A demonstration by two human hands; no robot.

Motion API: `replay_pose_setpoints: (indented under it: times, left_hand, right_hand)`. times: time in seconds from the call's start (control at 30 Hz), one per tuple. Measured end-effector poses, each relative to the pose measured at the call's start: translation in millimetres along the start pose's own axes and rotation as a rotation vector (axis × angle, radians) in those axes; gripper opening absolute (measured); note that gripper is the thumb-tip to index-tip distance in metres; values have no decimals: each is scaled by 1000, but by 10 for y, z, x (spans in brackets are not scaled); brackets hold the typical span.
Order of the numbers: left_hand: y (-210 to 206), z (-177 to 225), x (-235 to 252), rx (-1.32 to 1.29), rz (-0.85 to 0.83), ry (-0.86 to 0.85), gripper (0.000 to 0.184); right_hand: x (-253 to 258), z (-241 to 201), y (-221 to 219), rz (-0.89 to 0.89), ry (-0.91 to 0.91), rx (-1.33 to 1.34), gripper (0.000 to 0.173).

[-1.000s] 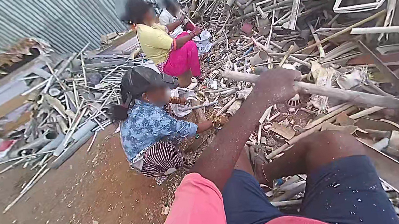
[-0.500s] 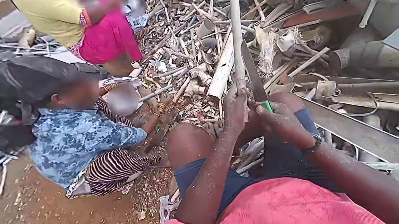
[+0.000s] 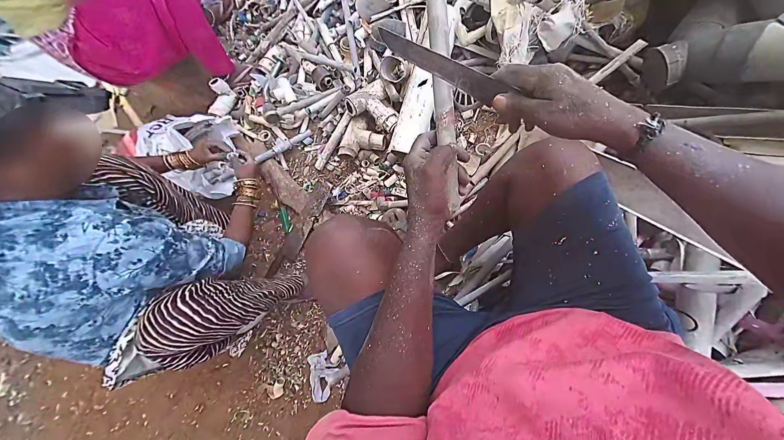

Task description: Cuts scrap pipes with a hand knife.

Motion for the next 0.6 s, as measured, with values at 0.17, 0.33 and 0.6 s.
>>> replay_pose_setpoints:
  times: [0.17,0.33,0.6]
  left_hand:
    - [35,17,-11,-311,-134,51,40]
    - [59,-32,-52,-475,-134,137,31]
    - [69,-82,-69,-401,-105,136,31]
  right_hand:
    - [256,-208,-31,42,82,-19,47]
    - [301,-267,-202,59,198,-152,43]
    - [298,-327,-134,125,134,-405,46]
Point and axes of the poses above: each hand's wrist, its own x-axis towards the middle knuckle, its own y-axis out of the back of the hand, z = x × y, the point moved 8 cm from there along x, towards the middle knuckle, and after that the axes turned 6 degrees about -y, right-handed, at the moved point
